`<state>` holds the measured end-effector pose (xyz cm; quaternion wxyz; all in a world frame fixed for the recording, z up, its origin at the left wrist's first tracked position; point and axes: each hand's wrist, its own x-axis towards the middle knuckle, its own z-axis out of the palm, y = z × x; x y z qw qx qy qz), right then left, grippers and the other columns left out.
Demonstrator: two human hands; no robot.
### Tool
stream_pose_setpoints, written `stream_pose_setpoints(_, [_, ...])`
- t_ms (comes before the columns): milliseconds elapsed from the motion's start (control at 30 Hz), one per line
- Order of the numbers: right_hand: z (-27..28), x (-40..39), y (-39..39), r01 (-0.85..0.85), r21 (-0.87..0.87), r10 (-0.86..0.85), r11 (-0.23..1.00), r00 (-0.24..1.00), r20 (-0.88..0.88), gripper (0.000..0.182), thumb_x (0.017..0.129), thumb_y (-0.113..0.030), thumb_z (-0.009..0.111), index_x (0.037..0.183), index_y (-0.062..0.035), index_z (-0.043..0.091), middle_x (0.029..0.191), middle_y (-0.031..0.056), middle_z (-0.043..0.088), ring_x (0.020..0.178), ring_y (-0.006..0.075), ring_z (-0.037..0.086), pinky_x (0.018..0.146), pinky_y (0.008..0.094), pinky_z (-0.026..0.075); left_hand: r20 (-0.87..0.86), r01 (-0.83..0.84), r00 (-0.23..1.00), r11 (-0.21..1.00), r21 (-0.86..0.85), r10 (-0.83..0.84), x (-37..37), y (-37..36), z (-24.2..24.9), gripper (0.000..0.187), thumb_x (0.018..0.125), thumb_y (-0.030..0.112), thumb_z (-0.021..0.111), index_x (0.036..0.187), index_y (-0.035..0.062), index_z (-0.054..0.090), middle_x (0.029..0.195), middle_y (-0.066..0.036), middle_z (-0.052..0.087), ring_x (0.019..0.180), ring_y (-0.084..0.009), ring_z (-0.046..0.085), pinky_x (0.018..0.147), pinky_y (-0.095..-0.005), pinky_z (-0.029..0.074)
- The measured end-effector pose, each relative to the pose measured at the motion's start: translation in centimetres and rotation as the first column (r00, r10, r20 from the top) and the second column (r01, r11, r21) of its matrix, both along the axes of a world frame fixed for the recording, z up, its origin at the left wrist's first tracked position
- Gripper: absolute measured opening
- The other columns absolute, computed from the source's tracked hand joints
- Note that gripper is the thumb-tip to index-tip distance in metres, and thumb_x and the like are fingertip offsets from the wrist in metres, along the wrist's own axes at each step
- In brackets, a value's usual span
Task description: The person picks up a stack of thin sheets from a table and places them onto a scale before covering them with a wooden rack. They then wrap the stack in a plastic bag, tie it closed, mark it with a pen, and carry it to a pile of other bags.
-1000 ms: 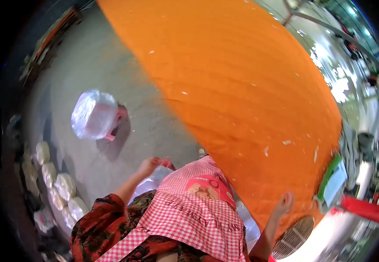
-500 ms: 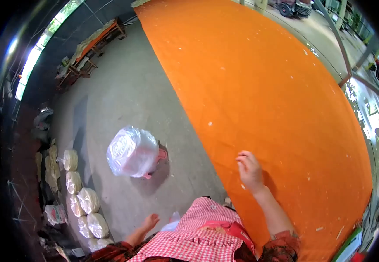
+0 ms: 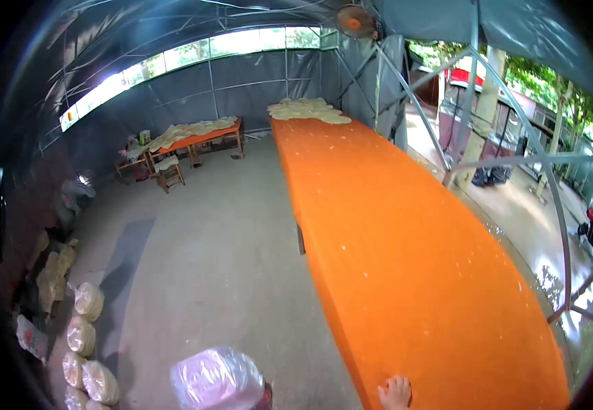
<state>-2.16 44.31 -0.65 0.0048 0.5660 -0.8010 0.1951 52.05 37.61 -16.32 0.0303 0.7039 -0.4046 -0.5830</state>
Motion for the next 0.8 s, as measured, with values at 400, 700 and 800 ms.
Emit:
stream_pose_setpoints(400, [2.5,-9.7,-53.2,0.001,0.092,-0.03,0.996,0.948,0.318,0.017,0.079,-0.023,0.066,0.082,-0.0068,0.066,0.088,0.0141,0.062,0.083,0.0334,0.059,0.073,0.0434,0.049,-0.517,-0.273,0.843,0.946,-0.175,0.147,-7.4,-48.3,9.1,0.069,0.088,0.033,0.063,0.143,0.0038,0.034,0.145,-0.016,0.037,0.133,-0.0251,0.037,0.111,-0.0427,0.029])
stream_pose_setpoints(700, [2.6,-6.8,-104.3,-0.217,-0.266,0.227,0.939,0.974,0.008,0.018,0.075,-0.013,0.07,0.09,-0.0054,0.063,0.107,0.0127,0.057,0.107,0.0325,0.051,0.09,0.0451,0.043,-0.229,-0.482,0.846,0.875,0.055,0.481,-4.9,-74.1,4.7,0.058,0.088,0.032,0.064,0.132,0.0018,0.042,0.124,-0.012,0.043,0.113,-0.0208,0.043,0.097,-0.0385,0.035])
stream_pose_setpoints(800, [1.3,-7.6,-116.5,-0.156,-0.228,0.159,0.961,0.987,-0.002,0.027,0.074,-0.014,0.07,0.096,-0.002,0.06,0.111,0.0154,0.055,0.106,0.0361,0.05,0.09,0.0481,0.042,-0.154,-0.531,0.824,0.838,0.127,0.545,-4.0,-82.4,2.1,0.052,0.088,0.031,0.064,0.126,0.0008,0.047,0.114,-0.012,0.049,0.104,-0.0202,0.047,0.091,-0.0378,0.039])
